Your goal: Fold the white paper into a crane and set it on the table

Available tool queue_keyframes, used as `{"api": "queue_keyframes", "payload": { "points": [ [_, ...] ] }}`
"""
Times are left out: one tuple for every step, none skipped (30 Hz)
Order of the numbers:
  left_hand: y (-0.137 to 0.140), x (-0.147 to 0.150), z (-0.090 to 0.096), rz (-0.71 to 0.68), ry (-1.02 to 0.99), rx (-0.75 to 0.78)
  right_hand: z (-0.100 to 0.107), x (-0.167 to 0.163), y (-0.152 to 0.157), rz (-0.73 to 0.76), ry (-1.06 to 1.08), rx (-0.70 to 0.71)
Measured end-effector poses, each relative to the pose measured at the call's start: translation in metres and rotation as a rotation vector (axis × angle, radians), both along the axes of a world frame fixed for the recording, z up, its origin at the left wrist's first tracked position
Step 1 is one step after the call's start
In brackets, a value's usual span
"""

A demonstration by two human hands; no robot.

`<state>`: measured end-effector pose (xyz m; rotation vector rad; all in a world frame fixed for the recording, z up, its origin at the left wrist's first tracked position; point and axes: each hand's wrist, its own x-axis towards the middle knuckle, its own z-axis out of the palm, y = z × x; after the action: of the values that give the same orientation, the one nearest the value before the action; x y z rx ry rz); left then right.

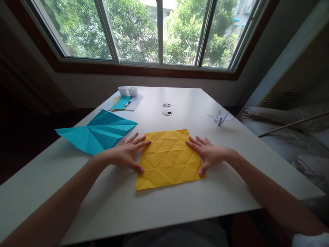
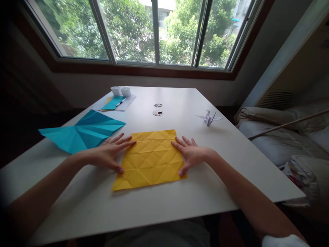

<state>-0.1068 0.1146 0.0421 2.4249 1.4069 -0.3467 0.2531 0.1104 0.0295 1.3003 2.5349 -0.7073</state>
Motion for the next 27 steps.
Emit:
{"api": "queue_keyframes", "payload": {
  "points": [
    [0.002, -0.001, -0.001, 0.002, -0.019, 0.015, 0.0, 0.002, 0.002, -0.016, 0.015, 0.029],
    [0.004, -0.002, -0.003, 0.01, -0.051, 0.035, 0.0, 0.003, 0.004, -0.038, 0.039, 0.063],
    [0.006, -0.003, -0.004, 0.029, -0.094, 0.065, 0.0, 0.006, 0.006, -0.064, 0.073, 0.107],
    [0.008, -0.004, -0.006, 0.059, -0.144, 0.108, 0.0, 0.008, 0.009, -0.092, 0.114, 0.156],
    [0.011, -0.004, -0.007, 0.1, -0.194, 0.159, 0.0, 0.01, 0.011, -0.124, 0.157, 0.211],
    [0.013, -0.003, -0.008, 0.153, -0.239, 0.211, 0.0, 0.012, 0.014, -0.16, 0.199, 0.259],
    [0.015, -0.003, -0.009, 0.216, -0.275, 0.251, 0.0, 0.013, 0.016, -0.199, 0.233, 0.297],
    [0.016, -0.001, -0.009, 0.279, -0.3, 0.271, -0.001, 0.013, 0.018, -0.236, 0.257, 0.324],
    [0.016, 0.0, -0.009, 0.335, -0.314, 0.269, -0.001, 0.012, 0.019, -0.265, 0.269, 0.34],
    [0.016, 0.003, -0.008, 0.373, -0.317, 0.256, -0.001, 0.011, 0.02, -0.285, 0.27, 0.349],
    [0.015, 0.006, -0.008, 0.388, -0.315, 0.238, -0.002, 0.008, 0.02, -0.299, 0.265, 0.358],
    [0.014, 0.009, -0.008, 0.383, -0.308, 0.226, -0.003, 0.005, 0.019, -0.305, 0.254, 0.367],
    [0.012, 0.012, -0.008, 0.357, -0.298, 0.227, -0.004, 0.001, 0.018, -0.312, 0.247, 0.374],
    [0.01, 0.016, -0.008, 0.327, -0.295, 0.23, -0.005, -0.003, 0.017, -0.322, 0.245, 0.375],
    [0.008, 0.02, -0.009, 0.305, -0.296, 0.241, -0.007, -0.006, 0.016, -0.337, 0.251, 0.371],
    [0.006, 0.023, -0.011, 0.286, -0.31, 0.251, -0.008, -0.01, 0.015, -0.355, 0.265, 0.359],
    [0.004, 0.026, -0.013, 0.278, -0.346, 0.255, -0.01, -0.012, 0.014, -0.378, 0.288, 0.344],
    [0.003, 0.029, -0.015, 0.282, -0.392, 0.249, -0.011, -0.014, 0.014, -0.404, 0.321, 0.325],
    [0.002, 0.031, -0.017, 0.295, -0.446, 0.23, -0.013, -0.015, 0.014, -0.432, 0.361, 0.305],
    [0.001, 0.032, -0.019, 0.316, -0.508, 0.206, -0.014, -0.016, 0.014, -0.456, 0.399, 0.288],
    [0.001, 0.034, -0.019, 0.342, -0.575, 0.175, -0.014, -0.015, 0.015, -0.473, 0.433, 0.274],
    [0.001, 0.034, -0.019, 0.373, -0.646, 0.14, -0.015, -0.014, 0.016, -0.482, 0.456, 0.264],
    [0.0, 0.035, -0.019, 0.413, -0.722, 0.1, -0.015, -0.012, 0.018, -0.485, 0.467, 0.26],
    [0.0, 0.035, -0.018, 0.461, -0.8, 0.053, -0.015, -0.009, 0.019, -0.484, 0.475, 0.253],
    [0.0, 0.034, -0.017, 0.515, -0.874, -0.002, -0.015, -0.007, 0.021, -0.489, 0.492, 0.235],
    [0.001, 0.033, -0.015, 0.569, -0.937, -0.063, -0.015, -0.005, 0.022, -0.5, 0.527, 0.198],
    [0.001, 0.032, -0.014, 0.618, -0.992, -0.126, -0.015, -0.003, 0.023, -0.516, 0.576, 0.14]
  ]
}}
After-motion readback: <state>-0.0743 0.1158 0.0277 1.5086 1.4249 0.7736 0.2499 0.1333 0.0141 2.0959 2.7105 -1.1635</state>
